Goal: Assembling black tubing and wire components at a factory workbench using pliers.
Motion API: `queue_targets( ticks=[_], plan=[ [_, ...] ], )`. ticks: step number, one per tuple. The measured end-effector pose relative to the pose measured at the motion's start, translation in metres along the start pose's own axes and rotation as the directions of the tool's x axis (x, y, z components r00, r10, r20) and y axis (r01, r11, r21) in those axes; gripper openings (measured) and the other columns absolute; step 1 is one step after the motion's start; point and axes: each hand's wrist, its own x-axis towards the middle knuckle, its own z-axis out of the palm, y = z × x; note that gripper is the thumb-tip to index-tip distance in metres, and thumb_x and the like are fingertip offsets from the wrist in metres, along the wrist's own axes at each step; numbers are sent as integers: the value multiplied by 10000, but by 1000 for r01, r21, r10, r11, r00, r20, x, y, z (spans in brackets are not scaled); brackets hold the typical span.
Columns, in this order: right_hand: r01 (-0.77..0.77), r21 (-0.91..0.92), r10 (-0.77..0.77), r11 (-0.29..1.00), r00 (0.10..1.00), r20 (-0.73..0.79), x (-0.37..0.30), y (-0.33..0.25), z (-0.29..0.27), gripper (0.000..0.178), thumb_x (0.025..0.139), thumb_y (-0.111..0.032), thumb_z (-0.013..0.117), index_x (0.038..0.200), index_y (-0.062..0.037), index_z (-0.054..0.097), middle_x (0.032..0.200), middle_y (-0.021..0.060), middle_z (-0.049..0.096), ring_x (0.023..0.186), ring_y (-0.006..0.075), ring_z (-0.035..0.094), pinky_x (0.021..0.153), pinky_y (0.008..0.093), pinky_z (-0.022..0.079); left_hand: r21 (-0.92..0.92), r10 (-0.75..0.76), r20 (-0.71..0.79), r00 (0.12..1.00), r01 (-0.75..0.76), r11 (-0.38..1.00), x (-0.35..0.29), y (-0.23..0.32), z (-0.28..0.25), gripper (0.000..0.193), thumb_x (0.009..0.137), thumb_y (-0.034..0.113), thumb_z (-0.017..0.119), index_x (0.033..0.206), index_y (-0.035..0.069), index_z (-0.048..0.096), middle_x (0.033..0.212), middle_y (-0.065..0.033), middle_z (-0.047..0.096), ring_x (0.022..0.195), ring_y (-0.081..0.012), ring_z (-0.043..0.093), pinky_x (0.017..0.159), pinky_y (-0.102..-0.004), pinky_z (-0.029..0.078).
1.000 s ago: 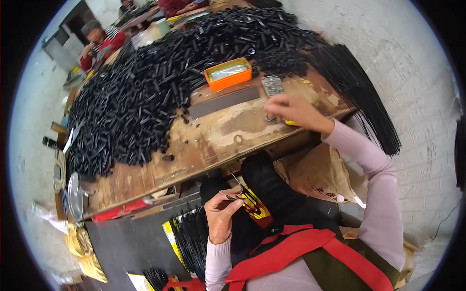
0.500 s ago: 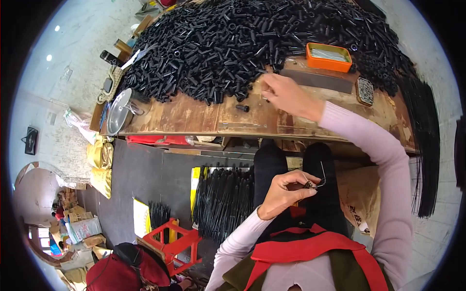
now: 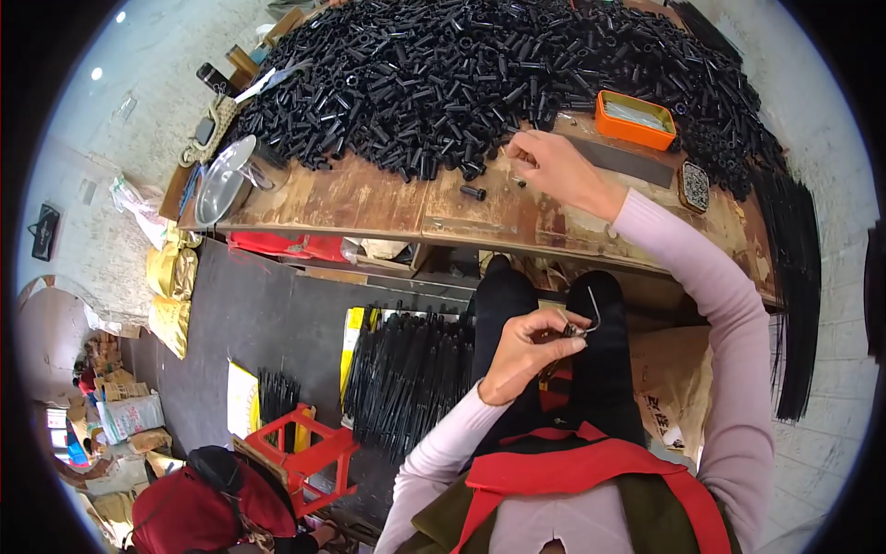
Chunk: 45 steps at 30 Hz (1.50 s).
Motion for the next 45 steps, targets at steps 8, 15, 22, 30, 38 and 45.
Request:
queue_targets(
  ticks=[8, 15, 22, 30, 38, 45],
  plan=[
    [-138, -110, 137, 984, 990, -18, 14, 18, 37, 185, 876, -105, 628, 995, 17, 556, 946, 246, 615, 865, 421, 623, 750, 476, 505, -1, 48, 22, 999, -48, 999, -9, -3, 8, 120, 813, -48, 727, 839, 3, 622, 1091, -142, 649, 1014, -190, 626, 890, -319, 527],
    [-41, -257, 35, 966, 999, -29, 20, 17, 39, 209, 880, -108, 635, 1025, -15, 517, 932, 198, 568, 837, 425, 591, 709, 496, 475, 10, 7, 6, 1000, -7, 1000, -7, -1, 6, 124, 819, -55, 716, 810, 4, 608, 1085, -139, 650, 1029, -190, 621, 895, -310, 531],
    [-32, -8, 32, 999, 999, 30, -4, -8, 6, 173, 890, -107, 647, 983, -8, 541, 882, 124, 623, 759, 253, 650, 682, 362, 518, -10, 44, -2, 999, -44, 999, -12, -9, 3, 113, 832, -53, 702, 831, 4, 605, 1104, -130, 632, 1016, -175, 612, 894, -317, 542],
    [-526, 607, 304, 596, 847, 436, -128, -116, -101, 242, 925, -113, 655, 1135, 6, 673, 1023, 46, 688, 891, 83, 623, 807, 261, 504, 63, 46, 112, 993, -53, 997, -4, 19, 21, 475, 849, -3, 708, 1298, -15, 553, 1087, -92, 631, 1026, -166, 608, 876, -339, 559],
    [-586, 597, 344, 548, 808, 478, -184, -127, -134, 268, 942, -215, 649, 1117, -21, 708, 1001, 35, 693, 882, 86, 596, 783, 251, 481, 77, -15, 209, 978, -1, 997, -2, 28, 59, 351, 863, -27, 694, 1202, -13, 601, 1091, -70, 662, 976, -110, 607, 859, -278, 529],
    [-349, 530, 235, 773, 933, 272, -214, -141, -140, 221, 973, -161, 574, 1078, -4, 687, 1033, 58, 655, 956, 142, 595, 840, 282, 454, 190, -19, 201, 979, -21, 982, -9, 19, 77, 362, 881, 26, 698, 1223, -35, 594, 1094, -99, 655, 1001, -164, 628, 876, -358, 573]
  ],
)
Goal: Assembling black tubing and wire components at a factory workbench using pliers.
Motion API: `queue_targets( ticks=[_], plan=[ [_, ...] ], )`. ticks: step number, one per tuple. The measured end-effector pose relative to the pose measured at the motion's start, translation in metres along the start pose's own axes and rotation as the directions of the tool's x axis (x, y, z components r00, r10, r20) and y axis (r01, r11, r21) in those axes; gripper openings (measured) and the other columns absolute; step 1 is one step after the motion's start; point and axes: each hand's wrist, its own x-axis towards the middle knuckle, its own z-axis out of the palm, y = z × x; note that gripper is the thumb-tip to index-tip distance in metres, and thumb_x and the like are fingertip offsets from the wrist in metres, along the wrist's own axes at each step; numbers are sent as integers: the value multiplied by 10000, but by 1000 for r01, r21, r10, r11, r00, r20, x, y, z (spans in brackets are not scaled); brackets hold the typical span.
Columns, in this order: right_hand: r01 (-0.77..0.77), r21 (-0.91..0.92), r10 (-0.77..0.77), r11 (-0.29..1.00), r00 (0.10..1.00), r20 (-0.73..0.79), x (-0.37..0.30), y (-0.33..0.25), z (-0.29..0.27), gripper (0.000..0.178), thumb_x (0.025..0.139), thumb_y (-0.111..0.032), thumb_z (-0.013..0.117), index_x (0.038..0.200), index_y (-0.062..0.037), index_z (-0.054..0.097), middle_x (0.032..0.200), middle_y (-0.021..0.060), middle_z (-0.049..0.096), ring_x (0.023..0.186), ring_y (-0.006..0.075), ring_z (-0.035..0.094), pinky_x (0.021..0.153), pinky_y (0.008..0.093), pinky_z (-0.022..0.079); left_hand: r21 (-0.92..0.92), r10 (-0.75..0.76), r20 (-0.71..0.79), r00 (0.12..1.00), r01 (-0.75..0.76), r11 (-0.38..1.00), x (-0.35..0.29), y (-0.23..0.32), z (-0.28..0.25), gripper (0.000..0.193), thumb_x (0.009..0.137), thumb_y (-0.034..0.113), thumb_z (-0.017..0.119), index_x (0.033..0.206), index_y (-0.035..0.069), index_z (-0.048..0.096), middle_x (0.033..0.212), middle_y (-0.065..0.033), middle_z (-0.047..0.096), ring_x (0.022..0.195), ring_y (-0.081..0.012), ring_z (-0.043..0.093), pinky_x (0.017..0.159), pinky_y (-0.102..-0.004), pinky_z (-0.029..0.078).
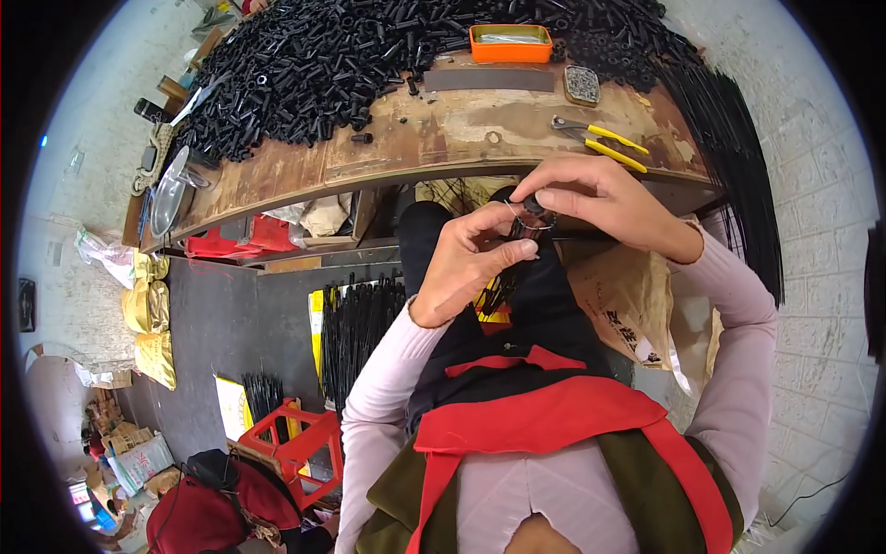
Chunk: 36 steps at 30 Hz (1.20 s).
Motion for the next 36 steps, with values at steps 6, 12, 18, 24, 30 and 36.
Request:
queue_targets(
  ticks=[6, 12, 18, 24, 30, 36],
  plan=[
    [195, -357, -226, 914, 973, -45, -13, -4, -3, 197, 950, -99, 560, 1077, 0, 673, 980, 91, 609, 928, 228, 580, 846, 318, 446, -8, -22, 10, 1000, 22, 1000, 3, 7, 14, 227, 867, -21, 694, 1088, -36, 646, 1041, -15, 615, 910, -86, 580, 828, -245, 508],
    [296, -380, -336, 876, 941, -43, -14, -2, -6, 182, 930, -62, 582, 1074, 8, 669, 985, 93, 621, 972, 238, 606, 885, 323, 462, 15, -16, 9, 1000, 16, 1000, 3, 8, 19, 215, 865, -7, 702, 1075, -31, 662, 1009, -11, 602, 905, -86, 575, 822, -238, 492],
    [59, -40, -64, 997, 988, -139, -16, -5, -2, 87, 912, -41, 633, 982, 3, 662, 970, 51, 636, 948, 146, 606, 861, 297, 473, 13, -6, 12, 1000, 5, 1000, 4, 8, 20, 224, 869, -7, 696, 1091, -29, 671, 1006, -18, 604, 935, -98, 570, 831, -252, 493],
    [74, -89, -86, 993, 987, -134, -13, -2, -8, 70, 915, -66, 651, 941, -1, 652, 922, 31, 635, 875, 107, 575, 805, 265, 463, 18, -10, 26, 1000, 9, 1000, 4, 11, 21, 216, 871, -14, 688, 1086, -38, 670, 1016, -26, 599, 924, -108, 577, 832, -258, 501],
    [214, -234, -235, 948, 970, -67, -6, -1, -19, 66, 864, -78, 715, 887, -31, 675, 895, 22, 625, 916, 144, 574, 842, 286, 446, -11, -25, 37, 999, 25, 1000, 6, 13, 18, 211, 877, -15, 682, 1085, -47, 666, 1003, -30, 587, 909, -113, 581, 819, -262, 518],
    [234, -266, -257, 935, 965, -53, 0, -6, -18, 104, 804, -107, 779, 833, -56, 692, 886, 17, 624, 920, 154, 568, 845, 300, 441, -9, -21, 2, 1000, 21, 1000, 6, 12, 17, 185, 880, -7, 684, 1061, -47, 667, 978, -23, 585, 885, -105, 582, 805, -259, 522]
  ],
)
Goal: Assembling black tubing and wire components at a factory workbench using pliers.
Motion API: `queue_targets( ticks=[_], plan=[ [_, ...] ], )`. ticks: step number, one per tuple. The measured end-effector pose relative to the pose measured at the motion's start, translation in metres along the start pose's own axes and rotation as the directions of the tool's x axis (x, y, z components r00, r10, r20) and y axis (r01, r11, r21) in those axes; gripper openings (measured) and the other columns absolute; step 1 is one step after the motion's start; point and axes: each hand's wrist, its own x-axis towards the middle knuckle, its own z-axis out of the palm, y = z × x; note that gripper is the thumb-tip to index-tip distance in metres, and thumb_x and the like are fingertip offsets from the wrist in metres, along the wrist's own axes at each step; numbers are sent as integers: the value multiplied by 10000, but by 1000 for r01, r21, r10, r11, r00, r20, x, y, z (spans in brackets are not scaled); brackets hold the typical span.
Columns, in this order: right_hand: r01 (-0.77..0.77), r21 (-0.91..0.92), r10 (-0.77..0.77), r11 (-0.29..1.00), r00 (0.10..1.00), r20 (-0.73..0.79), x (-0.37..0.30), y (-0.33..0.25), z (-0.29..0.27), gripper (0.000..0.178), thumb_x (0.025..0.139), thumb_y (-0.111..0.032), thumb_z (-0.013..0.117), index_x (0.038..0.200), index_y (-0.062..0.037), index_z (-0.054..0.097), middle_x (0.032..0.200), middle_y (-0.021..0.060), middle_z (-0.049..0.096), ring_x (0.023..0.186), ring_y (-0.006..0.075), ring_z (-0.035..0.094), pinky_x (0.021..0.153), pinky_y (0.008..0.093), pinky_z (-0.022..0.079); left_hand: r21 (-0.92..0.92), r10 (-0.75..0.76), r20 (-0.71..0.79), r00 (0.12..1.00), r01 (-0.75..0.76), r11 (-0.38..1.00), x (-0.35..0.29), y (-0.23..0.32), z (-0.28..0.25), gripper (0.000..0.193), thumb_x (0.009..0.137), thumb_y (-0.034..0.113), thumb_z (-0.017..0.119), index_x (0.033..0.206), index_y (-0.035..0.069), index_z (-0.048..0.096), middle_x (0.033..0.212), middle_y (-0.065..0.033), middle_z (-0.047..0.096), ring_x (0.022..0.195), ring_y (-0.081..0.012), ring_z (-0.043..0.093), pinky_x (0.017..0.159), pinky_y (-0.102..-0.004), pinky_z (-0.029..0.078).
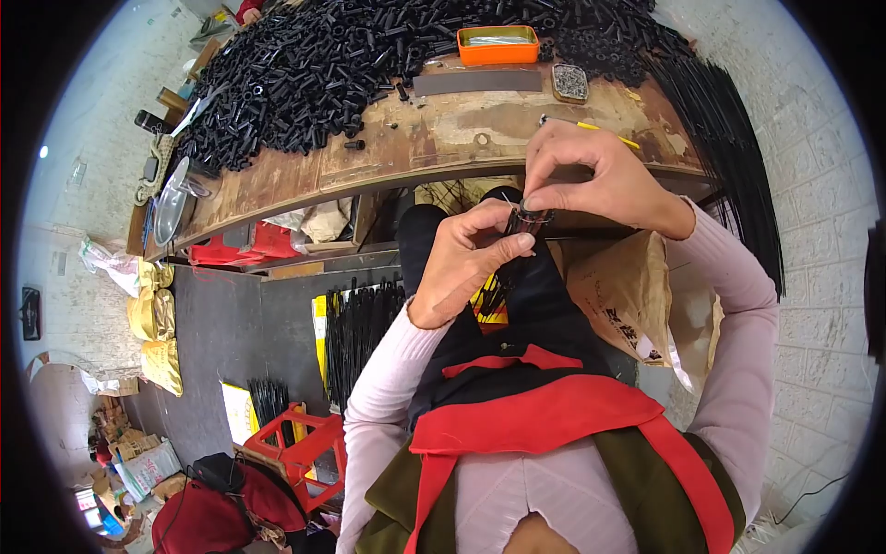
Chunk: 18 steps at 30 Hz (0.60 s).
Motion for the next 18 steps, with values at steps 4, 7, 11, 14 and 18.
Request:
queue_targets(
  ticks=[4, 7, 11, 14, 18],
  plan=[
    [-17, -13, 17, 1000, 999, -28, 1, -1, 2, 116, 791, -110, 791, 822, -57, 693, 861, 11, 624, 916, 155, 566, 842, 299, 439, 25, 36, -45, 998, -35, 999, 2, -5, 0, 166, 880, 0, 689, 1042, -33, 666, 955, -13, 600, 855, -91, 591, 782, -252, 523],
    [-20, -15, 19, 1000, 999, -50, 1, 0, 2, 114, 791, -108, 791, 821, -56, 693, 852, 11, 625, 915, 158, 567, 842, 300, 439, 8, 59, -91, 994, -59, 998, 2, -5, 3, 161, 879, 4, 693, 1034, -25, 664, 955, -11, 616, 830, -81, 592, 766, -245, 519],
    [18, -62, -24, 998, 996, -89, -1, 2, 3, 113, 794, -107, 789, 824, -53, 694, 857, 12, 631, 916, 164, 573, 848, 308, 441, 1, 52, -126, 991, -52, 999, 2, -8, 6, 152, 877, 3, 696, 1022, -26, 660, 971, -18, 625, 814, -79, 590, 755, -239, 515],
    [39, -93, -51, 995, 990, -135, -3, 0, 7, 120, 780, -102, 795, 823, -50, 696, 878, 16, 641, 940, 169, 577, 863, 318, 444, 19, 99, -176, 979, -97, 995, 2, -12, 9, 155, 873, -3, 697, 1020, -27, 656, 953, -22, 626, 804, -81, 596, 745, -234, 514],
    [110, -152, -127, 982, 986, -106, -9, -4, 6, 150, 756, -92, 805, 839, -50, 687, 910, 24, 650, 980, 184, 578, 881, 324, 445, 9, 165, -202, 965, -167, 986, 1, -17, 16, 151, 867, -17, 697, 1010, -25, 651, 1006, -30, 612, 843, -92, 596, 763, -238, 521]
  ],
)
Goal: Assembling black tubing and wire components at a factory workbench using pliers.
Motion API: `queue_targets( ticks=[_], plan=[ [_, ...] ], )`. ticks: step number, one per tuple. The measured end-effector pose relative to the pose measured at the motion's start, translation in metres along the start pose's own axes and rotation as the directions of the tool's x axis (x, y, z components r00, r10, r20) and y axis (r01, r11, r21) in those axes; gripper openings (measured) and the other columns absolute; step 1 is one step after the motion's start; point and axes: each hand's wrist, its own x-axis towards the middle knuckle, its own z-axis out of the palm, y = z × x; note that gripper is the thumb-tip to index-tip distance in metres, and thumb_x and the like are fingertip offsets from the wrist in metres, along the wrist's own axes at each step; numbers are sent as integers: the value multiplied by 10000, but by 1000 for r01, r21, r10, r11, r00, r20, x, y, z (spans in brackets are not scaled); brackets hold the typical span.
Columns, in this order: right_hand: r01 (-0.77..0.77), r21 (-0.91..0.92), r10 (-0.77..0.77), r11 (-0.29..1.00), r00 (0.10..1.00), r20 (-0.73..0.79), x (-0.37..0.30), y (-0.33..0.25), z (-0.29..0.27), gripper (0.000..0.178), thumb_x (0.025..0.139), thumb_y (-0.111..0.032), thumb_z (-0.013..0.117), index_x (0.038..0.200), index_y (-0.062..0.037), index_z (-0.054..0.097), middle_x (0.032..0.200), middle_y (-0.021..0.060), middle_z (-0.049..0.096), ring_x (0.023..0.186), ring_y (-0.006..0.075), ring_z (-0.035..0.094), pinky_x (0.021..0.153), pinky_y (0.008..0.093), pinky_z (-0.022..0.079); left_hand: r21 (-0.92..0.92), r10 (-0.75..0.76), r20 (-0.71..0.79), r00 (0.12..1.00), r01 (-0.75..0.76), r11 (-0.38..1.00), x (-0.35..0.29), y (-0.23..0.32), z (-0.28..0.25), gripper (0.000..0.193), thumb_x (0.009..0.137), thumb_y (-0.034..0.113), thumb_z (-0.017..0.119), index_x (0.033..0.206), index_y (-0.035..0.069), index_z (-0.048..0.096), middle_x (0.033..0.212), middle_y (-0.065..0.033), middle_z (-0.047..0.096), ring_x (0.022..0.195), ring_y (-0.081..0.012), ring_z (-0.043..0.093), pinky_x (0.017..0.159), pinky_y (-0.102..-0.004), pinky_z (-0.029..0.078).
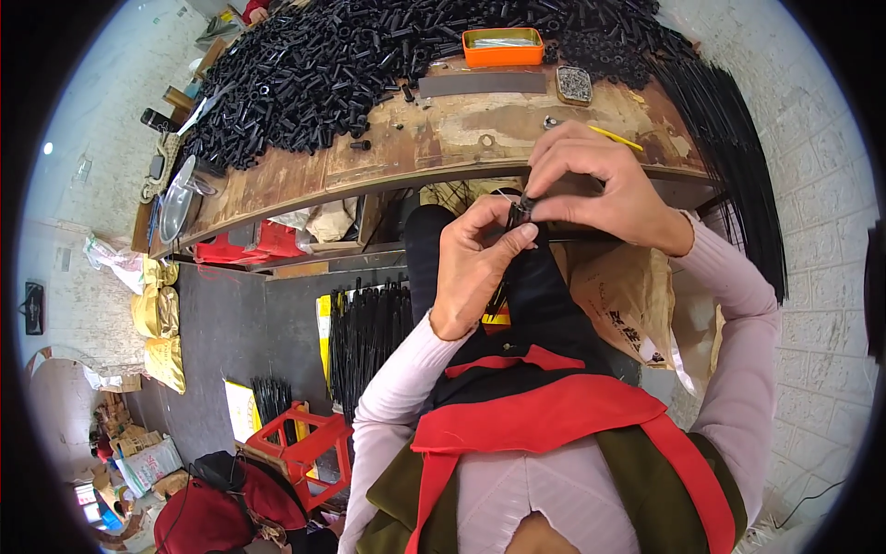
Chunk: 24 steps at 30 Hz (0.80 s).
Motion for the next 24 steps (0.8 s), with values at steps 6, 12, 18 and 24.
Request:
queue_targets(
  ticks=[6, 12, 18, 24],
  plan=[
    [89, 45, -84, 995, 990, -112, -13, -5, 1, 226, 707, -59, 827, 869, -59, 669, 908, 35, 677, 977, 208, 599, 867, 330, 471, -11, -31, 0, 1000, 31, 999, -5, 10, 8, 136, 867, -22, 693, 997, -32, 652, 1054, -44, 597, 900, -119, 609, 792, -256, 532],
    [20, 10, -19, 1000, 996, -89, -15, -3, -3, 194, 725, -95, 830, 870, -63, 705, 910, 17, 675, 918, 164, 583, 804, 292, 463, -42, -23, -12, 1000, 22, 999, -5, 8, 5, 125, 858, -6, 714, 975, -26, 676, 888, -52, 673, 806, -115, 647, 760, -245, 528],
    [-149, 284, 146, 947, 989, 31, -21, 1, -7, 205, 739, -62, 825, 921, -57, 730, 927, -2, 669, 838, 85, 565, 699, 241, 445, -154, -107, 129, 986, 127, 980, 0, 8, -1, 128, 848, -5, 725, 963, -28, 673, 889, -65, 671, 790, -139, 664, 761, -277, 559],
    [-221, 520, 139, 825, 971, 194, -17, 7, -11, 233, 680, 32, 830, 874, -17, 711, 925, 96, 698, 915, 187, 583, 794, 304, 488, -319, -140, 362, 922, 263, 910, 10, 2, -9, 161, 806, -23, 755, 918, -23, 639, 900, -93, 658, 803, -191, 679, 750, -316, 588]
  ],
)
